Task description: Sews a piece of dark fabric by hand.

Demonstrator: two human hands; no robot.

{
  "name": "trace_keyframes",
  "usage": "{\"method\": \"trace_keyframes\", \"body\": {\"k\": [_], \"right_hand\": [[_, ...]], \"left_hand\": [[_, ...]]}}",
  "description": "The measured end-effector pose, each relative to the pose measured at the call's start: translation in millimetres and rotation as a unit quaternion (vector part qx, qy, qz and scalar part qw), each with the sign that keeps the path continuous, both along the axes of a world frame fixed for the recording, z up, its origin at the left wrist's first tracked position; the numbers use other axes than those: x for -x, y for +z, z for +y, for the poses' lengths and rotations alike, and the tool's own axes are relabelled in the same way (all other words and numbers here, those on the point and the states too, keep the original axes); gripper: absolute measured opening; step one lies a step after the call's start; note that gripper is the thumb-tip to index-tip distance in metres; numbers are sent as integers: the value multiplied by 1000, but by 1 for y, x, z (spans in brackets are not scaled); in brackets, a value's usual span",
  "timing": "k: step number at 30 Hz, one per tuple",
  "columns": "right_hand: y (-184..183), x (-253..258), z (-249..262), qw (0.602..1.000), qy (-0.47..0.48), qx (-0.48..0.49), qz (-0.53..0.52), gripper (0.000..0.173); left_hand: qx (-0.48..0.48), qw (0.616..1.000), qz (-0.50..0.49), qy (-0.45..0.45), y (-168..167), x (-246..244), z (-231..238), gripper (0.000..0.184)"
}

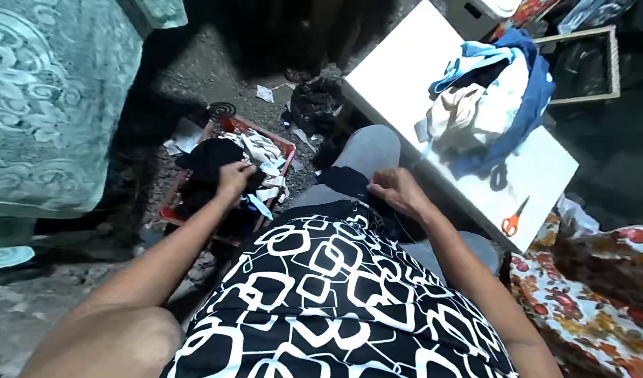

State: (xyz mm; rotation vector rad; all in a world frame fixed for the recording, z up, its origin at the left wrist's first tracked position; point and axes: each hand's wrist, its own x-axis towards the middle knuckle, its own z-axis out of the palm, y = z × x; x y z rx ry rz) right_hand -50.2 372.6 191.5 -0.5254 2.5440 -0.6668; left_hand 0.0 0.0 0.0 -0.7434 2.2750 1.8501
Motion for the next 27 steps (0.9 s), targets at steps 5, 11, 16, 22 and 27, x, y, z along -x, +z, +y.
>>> {"method": "trace_keyframes", "body": {"k": [5, 11, 16, 22, 27], "right_hand": [[-4, -6, 35, 998, -51, 28, -6, 18], [14, -16, -5, 992, 15, -56, 108, 42], [15, 0, -58, 976, 67, -143, 148, 36], [8, 19, -81, 975, 96, -198, 38, 28], [7, 8, -61, 998, 61, 2, 18, 18]], "left_hand": [[-144, 989, -1, -7, -1, 7, 64, 20], [-196, 978, 72, -11, 36, 4, 103, 14], [-197, 977, 77, -3, 55, 1, 113, 15], [-302, 953, 16, 15, 76, 6, 111, 17], [-358, 933, 14, 29, 91, 8, 122, 17]]}}
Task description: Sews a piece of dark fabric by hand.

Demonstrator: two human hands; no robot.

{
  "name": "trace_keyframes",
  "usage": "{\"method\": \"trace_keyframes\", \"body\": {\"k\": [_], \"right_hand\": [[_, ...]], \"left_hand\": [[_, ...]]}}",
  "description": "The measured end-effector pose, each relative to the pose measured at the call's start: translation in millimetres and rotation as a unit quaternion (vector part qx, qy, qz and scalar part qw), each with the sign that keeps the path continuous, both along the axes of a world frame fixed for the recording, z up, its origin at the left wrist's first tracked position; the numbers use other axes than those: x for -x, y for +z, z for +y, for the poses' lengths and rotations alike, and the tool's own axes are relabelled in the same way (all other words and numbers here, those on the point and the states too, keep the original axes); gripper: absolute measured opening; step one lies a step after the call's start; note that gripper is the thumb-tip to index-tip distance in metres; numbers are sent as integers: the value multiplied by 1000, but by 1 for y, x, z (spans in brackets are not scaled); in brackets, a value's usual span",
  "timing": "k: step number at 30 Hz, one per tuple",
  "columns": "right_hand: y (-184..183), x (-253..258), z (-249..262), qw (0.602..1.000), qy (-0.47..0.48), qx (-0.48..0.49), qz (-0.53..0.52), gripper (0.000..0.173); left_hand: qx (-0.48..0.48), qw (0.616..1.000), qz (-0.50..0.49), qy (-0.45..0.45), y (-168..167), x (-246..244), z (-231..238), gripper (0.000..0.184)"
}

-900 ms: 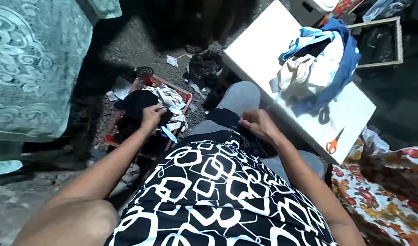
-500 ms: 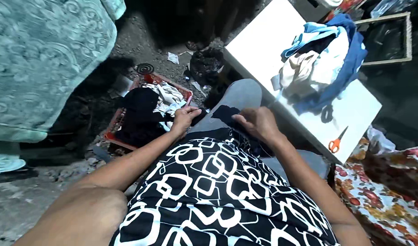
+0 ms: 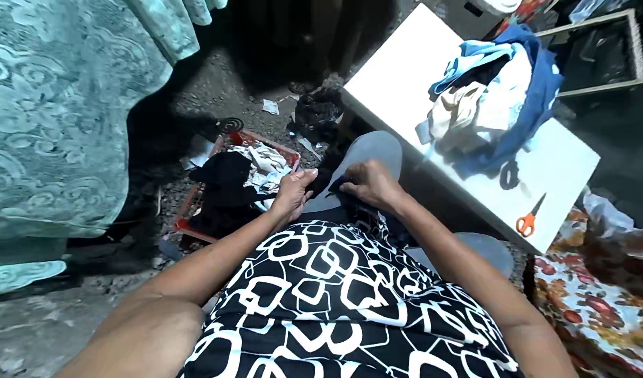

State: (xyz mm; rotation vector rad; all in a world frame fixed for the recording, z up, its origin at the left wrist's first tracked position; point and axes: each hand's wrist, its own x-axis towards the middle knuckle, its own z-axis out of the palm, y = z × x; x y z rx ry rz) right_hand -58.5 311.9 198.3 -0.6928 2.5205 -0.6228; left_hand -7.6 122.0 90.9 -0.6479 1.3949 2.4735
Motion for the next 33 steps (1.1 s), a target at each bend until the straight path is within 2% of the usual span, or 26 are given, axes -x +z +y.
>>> {"method": "trace_keyframes", "body": {"k": [3, 5, 9, 12, 16, 20, 28, 31, 33], "right_hand": [[16, -16, 13, 983, -15, 176, -45, 15], [24, -25, 21, 968, -37, 245, -33, 13], [28, -33, 36, 944, -122, 304, 31, 8], [23, -35, 47, 928, -160, 333, 49, 7], [16, -39, 52, 918, -183, 347, 57, 8], [13, -42, 56, 928, -190, 309, 88, 10], [4, -49, 48, 913, -246, 293, 142, 12], [4, -52, 46, 913, -244, 291, 150, 13], [3, -53, 46, 910, -241, 300, 156, 12]], "left_hand": [[-50, 997, 49, -15, 23, 4, 17, 15], [-80, 992, 88, -35, 39, 6, 30, 15], [-89, 981, 150, -81, 62, 7, 49, 16], [-109, 974, 171, -103, 66, 5, 56, 18], [-131, 970, 170, -117, 62, 1, 62, 20], [-57, 964, 205, -163, 65, -8, 56, 25], [-27, 955, 273, -114, 59, -5, 66, 24], [55, 926, 344, -145, 54, -11, 58, 39], [63, 923, 358, -130, 54, -9, 59, 38]]}}
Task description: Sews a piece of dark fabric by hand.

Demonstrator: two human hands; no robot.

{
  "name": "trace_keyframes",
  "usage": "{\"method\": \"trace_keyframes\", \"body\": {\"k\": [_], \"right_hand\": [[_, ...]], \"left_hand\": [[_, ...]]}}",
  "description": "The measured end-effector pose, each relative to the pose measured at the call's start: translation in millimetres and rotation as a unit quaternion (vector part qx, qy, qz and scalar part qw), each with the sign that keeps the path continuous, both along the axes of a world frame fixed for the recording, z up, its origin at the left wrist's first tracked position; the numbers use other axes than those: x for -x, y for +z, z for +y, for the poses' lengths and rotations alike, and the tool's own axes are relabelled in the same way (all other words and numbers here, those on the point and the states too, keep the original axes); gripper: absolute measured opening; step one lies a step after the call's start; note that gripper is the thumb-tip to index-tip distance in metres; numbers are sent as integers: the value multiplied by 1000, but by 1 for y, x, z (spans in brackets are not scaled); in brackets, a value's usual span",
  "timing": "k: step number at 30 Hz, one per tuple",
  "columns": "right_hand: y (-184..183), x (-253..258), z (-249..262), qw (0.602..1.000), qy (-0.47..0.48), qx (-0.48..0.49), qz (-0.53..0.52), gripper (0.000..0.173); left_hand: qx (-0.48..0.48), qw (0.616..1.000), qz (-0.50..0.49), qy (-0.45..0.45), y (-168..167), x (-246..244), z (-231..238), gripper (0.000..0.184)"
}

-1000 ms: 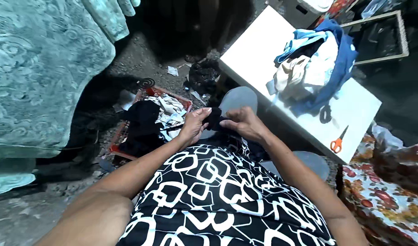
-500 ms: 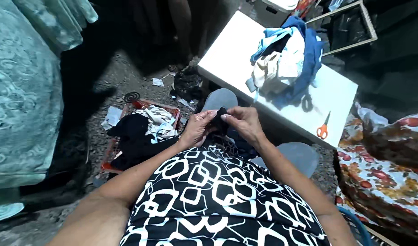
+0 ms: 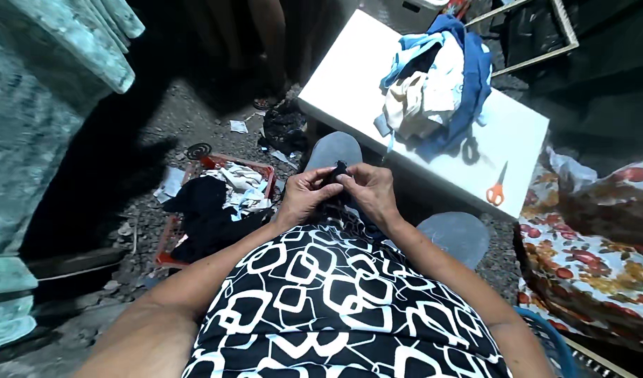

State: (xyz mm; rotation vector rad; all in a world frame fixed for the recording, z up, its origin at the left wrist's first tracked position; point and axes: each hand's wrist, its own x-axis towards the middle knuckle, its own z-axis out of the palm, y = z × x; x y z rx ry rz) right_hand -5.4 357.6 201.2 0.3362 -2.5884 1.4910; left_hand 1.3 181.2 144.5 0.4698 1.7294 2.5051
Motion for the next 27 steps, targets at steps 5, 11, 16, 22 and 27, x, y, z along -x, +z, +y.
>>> {"method": "trace_keyframes", "body": {"k": [5, 11, 16, 22, 27], "right_hand": [[3, -1, 2, 999, -1, 34, 6, 15], [10, 0, 13, 991, 29, 99, -88, 19], [13, -1, 14, 991, 0, 122, -49, 10], [17, -4, 15, 985, 5, 152, -88, 5], [21, -1, 25, 979, 2, 154, -131, 4]], "left_hand": [[-37, 999, 4, 15, 0, 8, 4, 23], [21, 999, 30, -27, 10, 15, -4, 16], [-57, 995, -26, -77, 8, 18, 5, 23], [-77, 987, -128, -63, 11, 18, 11, 12], [-91, 982, -154, -56, 22, 16, 7, 9]]}}
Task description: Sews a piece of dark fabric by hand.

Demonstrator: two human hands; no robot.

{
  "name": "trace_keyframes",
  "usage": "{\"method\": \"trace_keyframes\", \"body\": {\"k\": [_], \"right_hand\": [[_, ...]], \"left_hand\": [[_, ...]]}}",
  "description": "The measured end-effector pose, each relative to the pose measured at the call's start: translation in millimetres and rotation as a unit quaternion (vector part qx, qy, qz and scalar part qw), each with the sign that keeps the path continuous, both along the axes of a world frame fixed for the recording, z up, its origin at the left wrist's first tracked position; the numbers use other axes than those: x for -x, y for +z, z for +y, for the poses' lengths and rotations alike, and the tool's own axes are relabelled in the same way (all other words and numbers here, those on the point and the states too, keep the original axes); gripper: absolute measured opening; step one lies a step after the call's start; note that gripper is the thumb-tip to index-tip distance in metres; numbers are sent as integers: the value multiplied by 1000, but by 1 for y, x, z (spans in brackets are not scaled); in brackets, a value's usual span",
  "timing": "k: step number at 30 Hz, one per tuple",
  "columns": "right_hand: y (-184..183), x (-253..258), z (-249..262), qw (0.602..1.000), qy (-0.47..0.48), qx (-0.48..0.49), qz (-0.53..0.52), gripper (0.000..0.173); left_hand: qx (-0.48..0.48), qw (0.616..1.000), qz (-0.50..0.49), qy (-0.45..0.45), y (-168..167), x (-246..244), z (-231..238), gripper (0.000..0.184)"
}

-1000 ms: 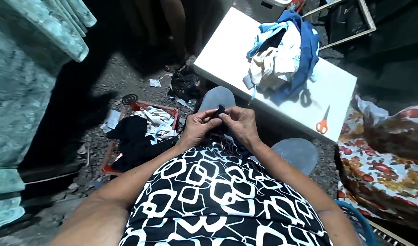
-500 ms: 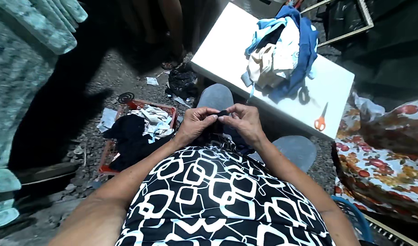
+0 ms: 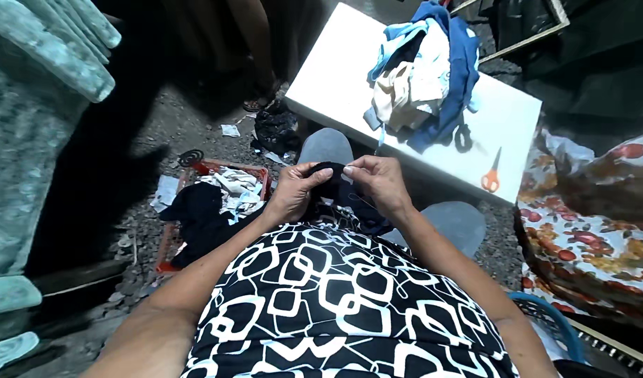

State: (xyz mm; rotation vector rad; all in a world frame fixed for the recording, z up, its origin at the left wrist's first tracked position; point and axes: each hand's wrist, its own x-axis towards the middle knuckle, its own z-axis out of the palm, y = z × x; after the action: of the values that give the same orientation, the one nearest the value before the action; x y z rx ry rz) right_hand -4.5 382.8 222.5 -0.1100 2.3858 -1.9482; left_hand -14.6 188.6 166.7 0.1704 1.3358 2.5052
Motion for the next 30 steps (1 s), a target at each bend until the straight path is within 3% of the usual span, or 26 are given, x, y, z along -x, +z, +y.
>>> {"method": "trace_keyframes", "body": {"k": [6, 8, 10, 11, 13, 19, 21, 24, 30], "right_hand": [[6, 6, 19, 1000, -14, -8, 26, 6], [9, 11, 30, 988, -61, -111, 90, 8], [12, 14, 43, 937, -125, -297, 135, 32], [14, 14, 45, 917, -140, -349, 129, 45], [18, 10, 43, 903, -133, -397, 103, 45], [8, -10, 24, 941, 34, -308, 134, 36], [7, -16, 15, 952, 66, -280, 109, 22], [4, -20, 4, 960, 65, -254, 93, 14], [-5, -18, -1, 995, 17, -95, 24, 28]], "left_hand": [[13, 1000, -28, -7, 2, 1, -2, 9], [23, 999, -37, -6, 3, 1, -2, 9], [33, 999, -42, -1, 4, 0, -1, 8], [38, 998, -44, 4, 4, 0, 0, 9], [46, 998, -47, 12, 4, 0, 1, 9], [55, 993, -98, 38, 4, -1, 3, 13], [49, 992, -110, 35, 1, -2, 3, 17], [46, 993, -103, 36, -1, -3, 4, 23], [58, 997, -36, 28, 0, -5, 5, 28]]}}
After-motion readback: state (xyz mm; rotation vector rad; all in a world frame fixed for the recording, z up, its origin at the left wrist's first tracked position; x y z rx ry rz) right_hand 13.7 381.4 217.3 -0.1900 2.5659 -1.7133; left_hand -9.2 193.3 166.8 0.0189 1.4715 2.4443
